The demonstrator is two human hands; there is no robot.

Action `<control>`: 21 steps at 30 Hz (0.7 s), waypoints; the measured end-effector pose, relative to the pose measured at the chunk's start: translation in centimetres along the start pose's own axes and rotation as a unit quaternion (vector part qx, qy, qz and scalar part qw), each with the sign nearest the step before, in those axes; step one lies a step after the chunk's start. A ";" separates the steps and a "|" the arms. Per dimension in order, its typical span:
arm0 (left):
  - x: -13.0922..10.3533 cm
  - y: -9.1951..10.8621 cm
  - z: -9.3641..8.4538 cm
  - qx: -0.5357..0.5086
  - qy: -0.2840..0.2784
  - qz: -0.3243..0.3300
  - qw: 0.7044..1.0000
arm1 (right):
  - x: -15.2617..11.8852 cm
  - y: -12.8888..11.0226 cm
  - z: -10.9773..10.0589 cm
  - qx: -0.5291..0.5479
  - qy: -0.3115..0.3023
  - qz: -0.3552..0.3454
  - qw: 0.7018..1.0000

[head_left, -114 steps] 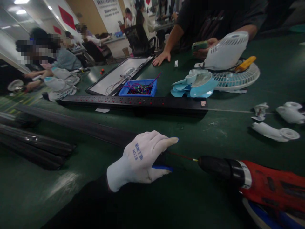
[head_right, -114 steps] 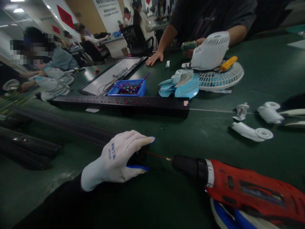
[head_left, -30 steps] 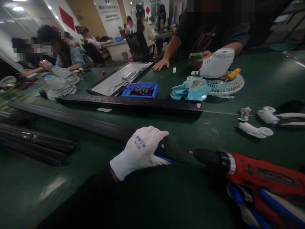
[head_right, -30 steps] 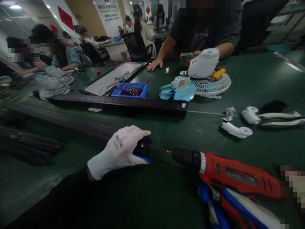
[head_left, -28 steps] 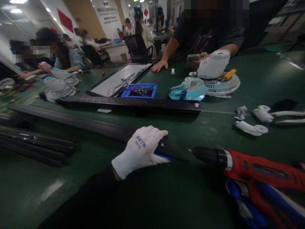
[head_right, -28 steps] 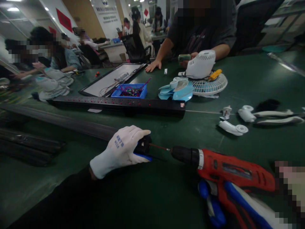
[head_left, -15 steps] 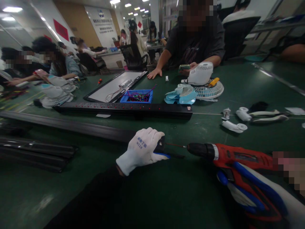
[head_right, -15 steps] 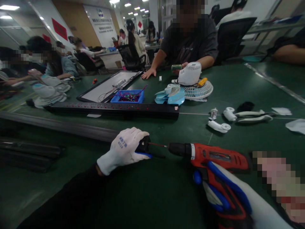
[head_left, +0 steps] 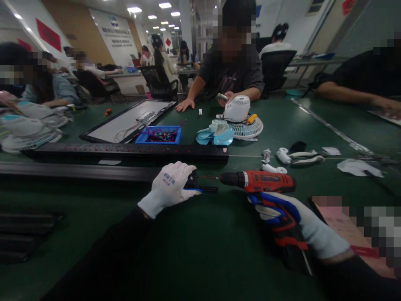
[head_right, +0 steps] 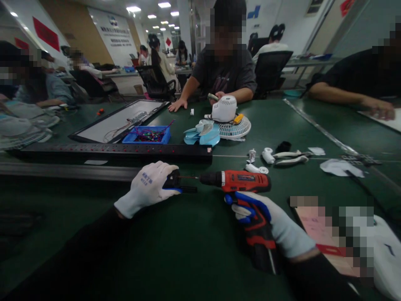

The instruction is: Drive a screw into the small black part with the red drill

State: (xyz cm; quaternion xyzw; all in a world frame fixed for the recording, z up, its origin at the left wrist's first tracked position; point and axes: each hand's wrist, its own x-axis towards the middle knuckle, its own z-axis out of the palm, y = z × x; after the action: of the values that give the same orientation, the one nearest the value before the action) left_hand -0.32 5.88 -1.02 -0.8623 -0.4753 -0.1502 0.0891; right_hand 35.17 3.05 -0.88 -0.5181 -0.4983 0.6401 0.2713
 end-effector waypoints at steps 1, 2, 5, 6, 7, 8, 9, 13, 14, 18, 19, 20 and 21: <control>0.1 -0.1 0.2 0.003 0.005 0.001 1.000 | 0.2 -0.2 0.0 0.050 -0.012 0.011 0.999; 0.2 -0.3 0.4 0.004 0.007 0.003 1.000 | 0.4 -0.3 0.0 0.098 -0.023 0.021 0.995; 0.3 -0.4 0.5 0.000 0.008 0.001 1.000 | 0.7 -0.3 0.0 0.190 -0.043 0.038 0.980; 0.3 -0.4 0.4 -0.007 0.006 -0.002 1.000 | 0.7 -0.3 0.0 0.207 -0.048 0.041 0.976; 0.3 -0.4 0.2 -0.017 0.002 -0.004 1.000 | 0.6 -0.2 0.0 0.220 -0.052 0.042 0.973; 0.4 -0.4 0.0 -0.028 -0.004 -0.005 1.000 | 0.5 -0.2 0.0 0.232 -0.057 0.043 0.970; 0.4 -0.4 -0.2 -0.041 -0.011 -0.005 0.999 | 0.4 -0.2 0.0 0.249 -0.062 0.047 0.965; 0.5 -0.6 -0.7 -0.074 -0.034 -0.003 0.997 | 0.3 0.1 0.0 0.344 -0.120 0.077 0.928; 0.6 -0.6 -0.7 -0.075 -0.036 -0.004 0.997 | 0.3 0.2 0.0 0.356 -0.132 0.083 0.921; 0.6 -0.5 -0.6 -0.065 -0.041 -0.007 0.997 | 0.7 0.5 0.2 0.356 -0.140 0.082 0.920; 0.6 -0.5 -0.6 -0.064 -0.040 -0.008 0.997 | 0.8 0.6 0.3 0.354 -0.140 0.077 0.922; 0.6 -0.4 -0.6 -0.065 -0.038 -0.005 0.997 | 0.8 0.7 0.3 0.352 -0.141 0.070 0.923; 0.5 -0.4 -0.6 -0.066 -0.035 -0.002 0.997 | 0.8 0.9 0.3 0.350 -0.144 0.064 0.923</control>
State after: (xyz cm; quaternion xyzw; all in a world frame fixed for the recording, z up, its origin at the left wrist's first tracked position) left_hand -0.53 6.25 -0.27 -0.8700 -0.4691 -0.1509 0.0144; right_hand 34.79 3.31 -2.02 -0.3234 -0.2421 0.8573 0.3191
